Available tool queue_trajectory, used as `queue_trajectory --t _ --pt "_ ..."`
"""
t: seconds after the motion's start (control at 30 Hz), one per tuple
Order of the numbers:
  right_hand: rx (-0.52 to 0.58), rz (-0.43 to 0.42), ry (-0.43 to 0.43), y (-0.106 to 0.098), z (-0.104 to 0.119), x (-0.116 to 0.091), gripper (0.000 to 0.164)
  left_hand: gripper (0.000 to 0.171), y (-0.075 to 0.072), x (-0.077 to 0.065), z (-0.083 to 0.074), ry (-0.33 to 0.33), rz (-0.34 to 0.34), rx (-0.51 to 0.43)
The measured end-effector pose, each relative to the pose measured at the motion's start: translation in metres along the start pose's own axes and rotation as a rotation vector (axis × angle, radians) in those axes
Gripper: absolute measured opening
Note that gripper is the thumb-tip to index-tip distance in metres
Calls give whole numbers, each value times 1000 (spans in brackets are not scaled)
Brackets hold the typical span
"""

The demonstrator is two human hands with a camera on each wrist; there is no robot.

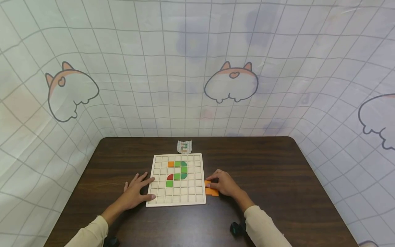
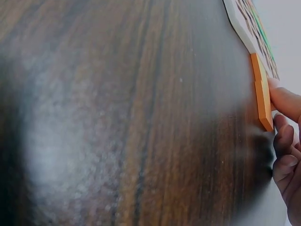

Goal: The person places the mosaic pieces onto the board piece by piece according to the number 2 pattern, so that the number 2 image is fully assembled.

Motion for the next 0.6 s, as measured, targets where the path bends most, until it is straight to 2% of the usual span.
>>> queue_trajectory --t 0.23,0.6 --pt "30 21 -5 -3 -2 1 29 78 0 0 1 4 3 -1" --pt "36 100 -81 -8 -2 1 33 78 1 1 3 -4 1 10"
Point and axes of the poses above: each hand's wrist, its own x-axis towards the middle knuckle, its own y-axis out of the palm, z = x × y, the point moved 5 cm from there along x, towards the middle knuckle, and after that the axes turned 11 degrees about y, right-handed, at the moved point
